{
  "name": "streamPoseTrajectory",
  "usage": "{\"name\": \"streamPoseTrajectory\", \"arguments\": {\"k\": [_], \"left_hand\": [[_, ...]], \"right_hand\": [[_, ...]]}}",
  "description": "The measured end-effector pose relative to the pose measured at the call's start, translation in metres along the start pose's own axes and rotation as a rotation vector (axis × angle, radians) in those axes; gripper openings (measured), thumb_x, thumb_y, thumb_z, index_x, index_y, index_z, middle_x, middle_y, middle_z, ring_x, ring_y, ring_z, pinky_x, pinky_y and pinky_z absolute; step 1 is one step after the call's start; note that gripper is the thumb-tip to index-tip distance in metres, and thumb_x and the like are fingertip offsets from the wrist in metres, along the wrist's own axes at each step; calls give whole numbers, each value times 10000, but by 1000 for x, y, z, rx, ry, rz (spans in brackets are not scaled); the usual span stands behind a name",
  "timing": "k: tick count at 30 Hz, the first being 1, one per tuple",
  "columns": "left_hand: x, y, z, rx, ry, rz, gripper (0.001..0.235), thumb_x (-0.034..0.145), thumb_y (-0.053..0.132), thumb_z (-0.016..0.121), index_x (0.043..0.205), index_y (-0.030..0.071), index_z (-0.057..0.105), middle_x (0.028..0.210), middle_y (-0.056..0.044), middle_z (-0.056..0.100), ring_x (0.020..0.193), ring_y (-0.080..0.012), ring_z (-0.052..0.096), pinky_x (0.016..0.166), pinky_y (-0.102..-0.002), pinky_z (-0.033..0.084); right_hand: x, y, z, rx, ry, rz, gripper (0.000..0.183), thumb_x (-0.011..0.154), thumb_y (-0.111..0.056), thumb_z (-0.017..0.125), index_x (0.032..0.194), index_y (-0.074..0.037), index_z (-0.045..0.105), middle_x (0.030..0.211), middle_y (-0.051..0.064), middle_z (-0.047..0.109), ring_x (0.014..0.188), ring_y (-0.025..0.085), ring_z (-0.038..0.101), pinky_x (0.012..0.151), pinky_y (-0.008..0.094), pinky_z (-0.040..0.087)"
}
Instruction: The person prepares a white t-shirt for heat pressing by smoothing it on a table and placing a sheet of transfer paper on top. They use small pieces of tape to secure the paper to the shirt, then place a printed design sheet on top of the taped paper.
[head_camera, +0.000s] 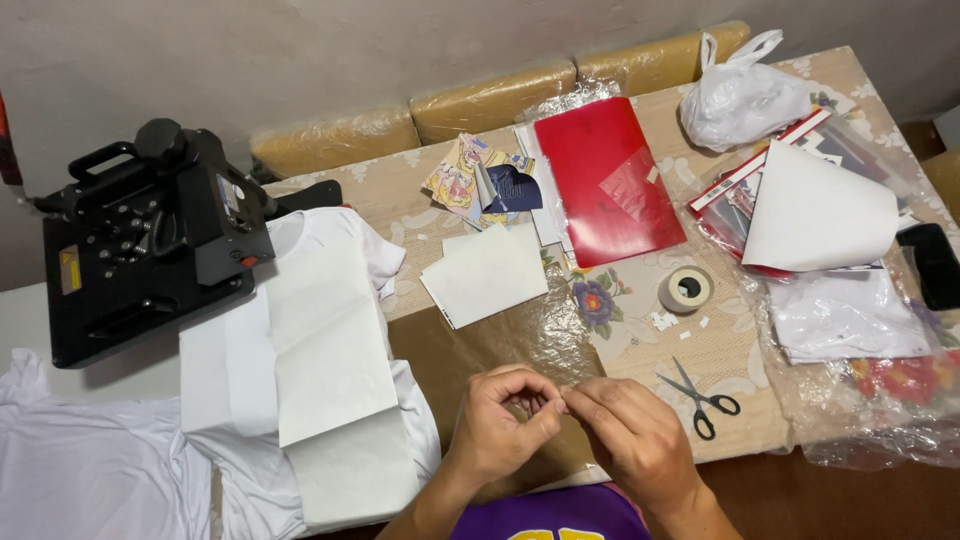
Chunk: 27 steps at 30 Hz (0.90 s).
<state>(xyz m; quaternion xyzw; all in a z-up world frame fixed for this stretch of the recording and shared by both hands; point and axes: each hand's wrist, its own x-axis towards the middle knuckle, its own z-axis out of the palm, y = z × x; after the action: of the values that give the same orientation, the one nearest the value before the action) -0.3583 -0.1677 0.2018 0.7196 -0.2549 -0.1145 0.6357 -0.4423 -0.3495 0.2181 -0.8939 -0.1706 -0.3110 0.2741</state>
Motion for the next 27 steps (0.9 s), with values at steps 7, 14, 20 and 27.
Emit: {"name": "streamPoseTrajectory", "arguments": {"k": [7,14,20,27], "left_hand": [[3,-1,6,-9,38,-63,119,858,10,820,795,110,809,783,11,753,608,-61,570,543,-242,460],[-2,-5,9,-83,28,-83,155,899,-6,802,803,114,786,797,11,759,630,-52,576,569,-229,460],[-5,-12,6,-113,-24,-113,43,916,99,826,875,112,824,865,1,786,715,-65,657,619,-225,507],[-1,6,12,69,6,-160,137,835,42,876,750,132,816,744,34,755,586,-25,556,529,-227,467]], "right_hand": [[2,5,-3,-4,-33,-20,164,1105,-37,640,1166,16,782,1073,140,786,911,276,772,828,409,628],[-4,7,1,95,-13,25,143,1076,-44,692,1168,29,774,1056,159,792,903,296,779,814,405,649],[-4,8,-6,53,-16,3,156,1091,-72,679,1172,18,777,1073,150,795,915,284,783,828,404,635],[2,6,-15,-2,-66,-59,174,1122,-40,601,1143,-11,772,1080,121,779,911,269,764,803,402,596]]}}
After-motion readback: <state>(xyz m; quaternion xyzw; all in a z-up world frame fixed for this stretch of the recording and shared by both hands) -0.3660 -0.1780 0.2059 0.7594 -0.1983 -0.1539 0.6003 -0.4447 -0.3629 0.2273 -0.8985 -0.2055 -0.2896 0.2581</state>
